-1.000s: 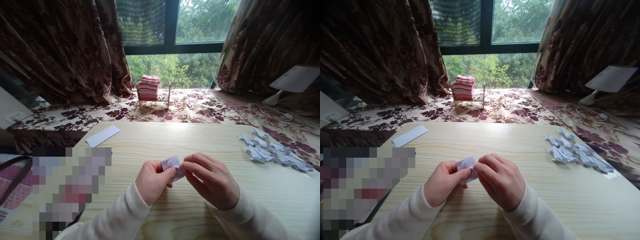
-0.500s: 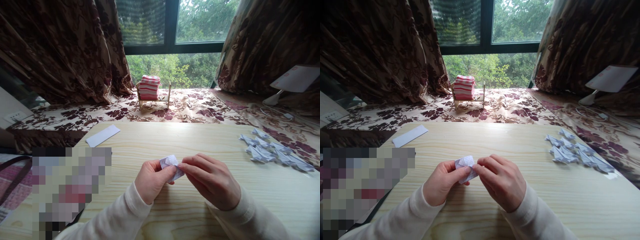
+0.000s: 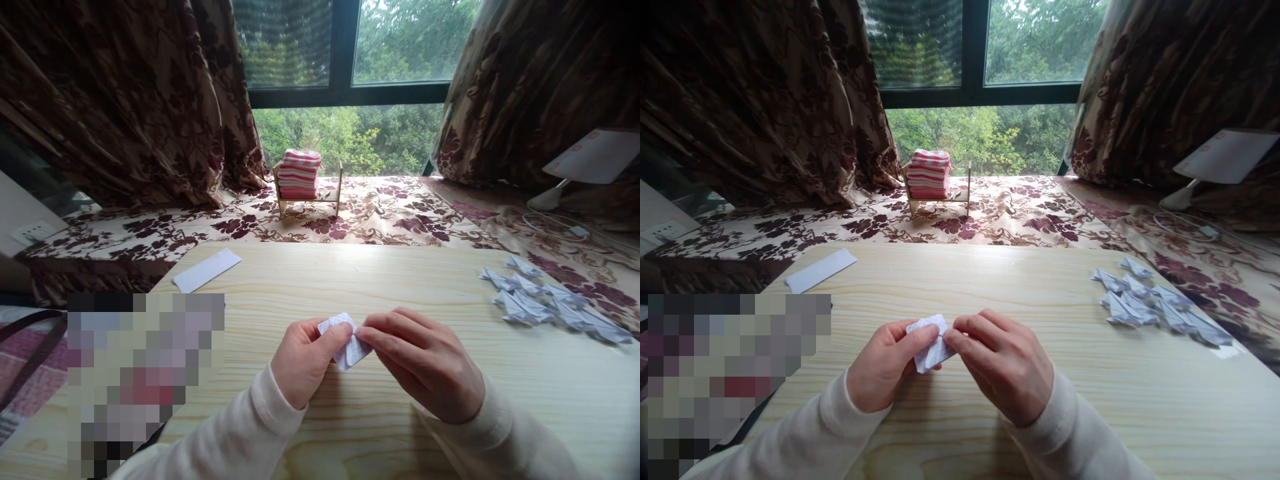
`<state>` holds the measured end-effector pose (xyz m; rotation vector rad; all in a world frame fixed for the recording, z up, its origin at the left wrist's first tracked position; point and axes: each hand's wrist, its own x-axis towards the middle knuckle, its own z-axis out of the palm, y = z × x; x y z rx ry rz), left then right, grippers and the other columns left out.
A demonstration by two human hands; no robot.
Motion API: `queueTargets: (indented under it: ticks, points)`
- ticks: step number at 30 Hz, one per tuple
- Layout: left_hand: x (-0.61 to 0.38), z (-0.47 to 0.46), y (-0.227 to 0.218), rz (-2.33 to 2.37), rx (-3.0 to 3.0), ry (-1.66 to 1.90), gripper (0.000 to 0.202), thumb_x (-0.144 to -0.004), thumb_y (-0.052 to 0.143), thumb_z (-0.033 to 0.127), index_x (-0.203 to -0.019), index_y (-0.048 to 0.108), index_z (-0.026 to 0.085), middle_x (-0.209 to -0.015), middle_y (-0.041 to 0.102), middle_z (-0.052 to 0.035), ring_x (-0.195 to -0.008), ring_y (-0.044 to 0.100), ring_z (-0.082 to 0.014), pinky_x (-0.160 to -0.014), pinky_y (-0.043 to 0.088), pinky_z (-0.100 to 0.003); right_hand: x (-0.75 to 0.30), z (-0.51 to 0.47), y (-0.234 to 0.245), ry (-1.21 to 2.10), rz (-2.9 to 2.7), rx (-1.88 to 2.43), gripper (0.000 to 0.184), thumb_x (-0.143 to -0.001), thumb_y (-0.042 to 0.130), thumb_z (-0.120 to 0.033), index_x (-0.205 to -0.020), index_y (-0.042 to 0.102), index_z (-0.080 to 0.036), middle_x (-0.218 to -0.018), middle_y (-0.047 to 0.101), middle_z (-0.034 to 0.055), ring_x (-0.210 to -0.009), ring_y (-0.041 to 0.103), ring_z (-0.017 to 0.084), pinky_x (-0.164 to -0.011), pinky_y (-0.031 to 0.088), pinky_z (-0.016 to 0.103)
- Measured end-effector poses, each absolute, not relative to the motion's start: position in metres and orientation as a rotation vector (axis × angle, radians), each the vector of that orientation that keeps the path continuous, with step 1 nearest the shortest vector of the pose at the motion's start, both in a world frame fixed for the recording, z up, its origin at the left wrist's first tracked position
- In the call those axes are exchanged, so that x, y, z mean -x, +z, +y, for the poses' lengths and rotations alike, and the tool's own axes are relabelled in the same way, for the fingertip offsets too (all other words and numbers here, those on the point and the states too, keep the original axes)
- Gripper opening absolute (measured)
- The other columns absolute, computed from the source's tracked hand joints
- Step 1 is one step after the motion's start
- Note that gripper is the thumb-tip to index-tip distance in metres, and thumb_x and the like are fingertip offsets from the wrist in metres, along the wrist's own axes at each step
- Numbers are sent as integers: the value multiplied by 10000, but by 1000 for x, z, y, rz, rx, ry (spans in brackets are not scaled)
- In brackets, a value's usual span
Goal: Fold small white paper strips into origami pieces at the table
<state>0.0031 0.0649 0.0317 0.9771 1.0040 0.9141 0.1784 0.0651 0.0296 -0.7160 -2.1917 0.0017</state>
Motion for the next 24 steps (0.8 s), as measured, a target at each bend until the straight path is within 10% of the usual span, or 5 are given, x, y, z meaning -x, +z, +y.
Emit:
queueTargets:
  ticks: [24]
  points:
    - [-7, 54, 41, 1220, -1466, 1007, 207, -800, 533, 269, -686, 652, 143, -606, 521, 2, -607, 458, -129, -584, 383, -232, -167, 62, 33, 934, -1752, 1083, 134, -835, 552, -288, -789, 587, -167, -702, 613, 30, -608, 579, 136, -551, 510, 258]
